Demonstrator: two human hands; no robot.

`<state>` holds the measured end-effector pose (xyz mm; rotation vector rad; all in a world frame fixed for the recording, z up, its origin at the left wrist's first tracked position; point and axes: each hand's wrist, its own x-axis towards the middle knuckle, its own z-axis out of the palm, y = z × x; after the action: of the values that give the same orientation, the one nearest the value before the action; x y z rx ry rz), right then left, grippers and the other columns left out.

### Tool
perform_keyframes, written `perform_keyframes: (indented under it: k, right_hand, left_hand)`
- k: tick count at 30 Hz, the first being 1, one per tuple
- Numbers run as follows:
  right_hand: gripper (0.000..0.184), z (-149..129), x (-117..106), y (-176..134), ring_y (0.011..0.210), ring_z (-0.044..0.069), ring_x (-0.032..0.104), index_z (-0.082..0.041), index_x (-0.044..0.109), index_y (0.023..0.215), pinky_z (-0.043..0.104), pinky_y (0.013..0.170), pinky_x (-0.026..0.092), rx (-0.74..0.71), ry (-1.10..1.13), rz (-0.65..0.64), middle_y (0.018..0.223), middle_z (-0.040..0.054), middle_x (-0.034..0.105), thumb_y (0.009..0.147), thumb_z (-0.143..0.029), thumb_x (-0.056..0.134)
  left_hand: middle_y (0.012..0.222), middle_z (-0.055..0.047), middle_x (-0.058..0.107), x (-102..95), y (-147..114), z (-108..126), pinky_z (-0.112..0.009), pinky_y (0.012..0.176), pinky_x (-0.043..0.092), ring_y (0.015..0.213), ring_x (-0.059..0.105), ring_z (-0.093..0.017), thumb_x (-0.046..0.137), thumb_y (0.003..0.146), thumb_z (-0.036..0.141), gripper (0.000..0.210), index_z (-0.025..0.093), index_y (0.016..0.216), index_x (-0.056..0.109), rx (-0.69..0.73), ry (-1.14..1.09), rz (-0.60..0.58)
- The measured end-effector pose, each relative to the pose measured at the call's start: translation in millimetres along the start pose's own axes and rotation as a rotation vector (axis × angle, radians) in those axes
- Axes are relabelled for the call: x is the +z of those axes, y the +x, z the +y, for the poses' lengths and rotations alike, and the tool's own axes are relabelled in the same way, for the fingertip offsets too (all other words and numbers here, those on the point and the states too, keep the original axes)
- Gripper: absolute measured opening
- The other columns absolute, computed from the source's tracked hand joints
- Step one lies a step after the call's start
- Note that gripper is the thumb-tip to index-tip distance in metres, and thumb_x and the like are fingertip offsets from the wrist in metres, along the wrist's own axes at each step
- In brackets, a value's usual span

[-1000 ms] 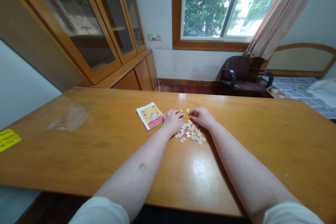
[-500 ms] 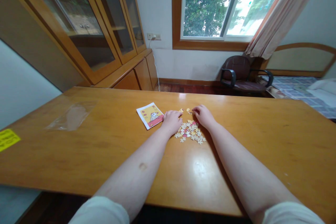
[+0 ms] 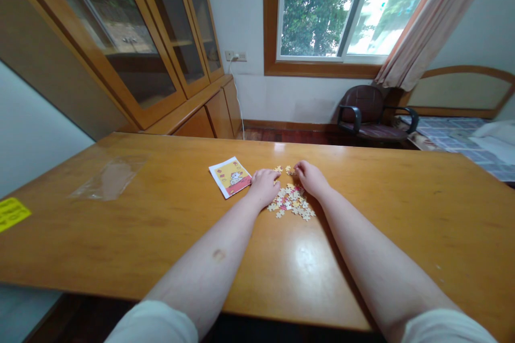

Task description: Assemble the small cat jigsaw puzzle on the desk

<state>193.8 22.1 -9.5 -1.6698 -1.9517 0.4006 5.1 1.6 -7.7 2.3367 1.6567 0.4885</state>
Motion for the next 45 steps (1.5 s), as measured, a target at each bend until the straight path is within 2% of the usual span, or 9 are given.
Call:
perform_keyframes:
  k: [8, 13, 16, 21, 24, 26, 33, 41, 45]
  right_hand:
    - [0.015, -1.7, 10.5, 0.4, 0.085, 0.015, 0.063, -0.02, 0.062, 0.087, 0.025, 0.077, 0.044, -0.082, 0.152, -0.089, 0.091, 0.0041, 0.071, 0.092, -0.021, 0.048]
    - [0.016, 4.0, 9.7, 4.4, 0.096, 0.018, 0.062, -0.019, 0.062, 0.092, 0.028, 0.082, 0.043, 0.091, 0.103, 0.058, 0.1, 0.0073, 0.07, 0.093, -0.022, 0.046]
    - [0.016, 5.7, 8.7, 5.6, 0.095, 0.018, 0.062, -0.019, 0.063, 0.092, 0.028, 0.083, 0.043, 0.135, 0.061, 0.039, 0.101, 0.0074, 0.07, 0.093, -0.023, 0.047]
    - [0.015, 1.9, 12.8, 3.3, 0.092, 0.016, 0.062, -0.021, 0.064, 0.088, 0.028, 0.083, 0.043, 0.006, 0.07, -0.076, 0.096, 0.0047, 0.071, 0.092, -0.025, 0.05]
    - [0.014, 0.0, 15.7, 2.1, 0.104, 0.017, 0.061, -0.022, 0.063, 0.085, 0.031, 0.092, 0.041, -0.096, 0.129, -0.109, 0.097, 0.0031, 0.071, 0.091, -0.02, 0.05]
    - [0.014, 1.5, 15.4, 2.8, 0.11, 0.018, 0.058, -0.022, 0.063, 0.087, 0.036, 0.098, 0.038, -0.113, 0.132, -0.079, 0.1, 0.003, 0.071, 0.091, -0.019, 0.05]
    - [0.017, 18.0, 3.7, 8.2, 0.096, 0.023, 0.058, -0.019, 0.068, 0.09, 0.034, 0.089, 0.04, -0.004, -0.171, 0.135, 0.099, 0.01, 0.068, 0.089, -0.018, 0.051]
    - [0.015, 7.5, 4.4, 3.8, 0.088, 0.018, 0.06, -0.02, 0.072, 0.086, 0.028, 0.082, 0.042, -0.191, -0.146, -0.039, 0.092, 0.0066, 0.069, 0.085, -0.017, 0.058]
    - [0.013, 2.9, 2.5, 1.3, 0.076, 0.016, 0.06, -0.02, 0.073, 0.082, 0.026, 0.073, 0.044, -0.169, -0.026, -0.1, 0.08, 0.0036, 0.068, 0.084, -0.027, 0.063]
  left_hand:
    - [0.122, -0.006, 0.063, -1.1, -1.7, 1.2, -0.041, 0.104, 0.036, 0.117, 0.05, -0.025, 0.048, 0.084, 0.024, 0.036, 0.022, 0.116, 0.066, -0.012, -0.016, 0.006]
    - [0.122, -0.006, 0.063, 0.7, -0.7, -0.3, -0.039, 0.104, 0.036, 0.117, 0.05, -0.024, 0.049, 0.084, 0.024, 0.036, 0.022, 0.115, 0.066, -0.015, -0.016, 0.005]
    - [0.122, -0.006, 0.063, 0.4, -0.9, 0.4, -0.04, 0.104, 0.036, 0.117, 0.051, -0.025, 0.048, 0.084, 0.024, 0.036, 0.022, 0.115, 0.066, -0.021, -0.016, 0.002]
    - [0.122, -0.006, 0.063, 0.0, -1.6, 1.5, -0.041, 0.103, 0.036, 0.117, 0.05, -0.025, 0.048, 0.085, 0.024, 0.035, 0.023, 0.114, 0.066, -0.012, -0.011, -0.001]
    - [0.123, -0.006, 0.063, 1.8, -1.2, -0.2, -0.041, 0.104, 0.037, 0.117, 0.05, -0.025, 0.049, 0.085, 0.024, 0.034, 0.023, 0.114, 0.066, -0.009, -0.011, 0.004]
    - [0.122, -0.006, 0.063, 3.3, -0.6, -1.7, -0.04, 0.103, 0.037, 0.117, 0.051, -0.025, 0.05, 0.085, 0.024, 0.033, 0.023, 0.114, 0.066, -0.006, -0.011, 0.012]
    - [0.12, -0.006, 0.064, 2.4, 0.5, -1.9, -0.04, 0.104, 0.037, 0.116, 0.051, -0.025, 0.049, 0.084, 0.024, 0.034, 0.023, 0.113, 0.067, -0.004, -0.013, 0.002]
    - [0.12, -0.005, 0.064, 1.1, 0.2, -0.2, -0.039, 0.105, 0.036, 0.116, 0.051, -0.024, 0.05, 0.084, 0.023, 0.033, 0.022, 0.112, 0.068, -0.017, -0.03, 0.014]
    - [0.119, -0.005, 0.065, 0.2, -0.6, 0.5, -0.039, 0.105, 0.038, 0.115, 0.052, -0.024, 0.049, 0.084, 0.022, 0.033, 0.023, 0.111, 0.069, -0.006, -0.045, 0.018]
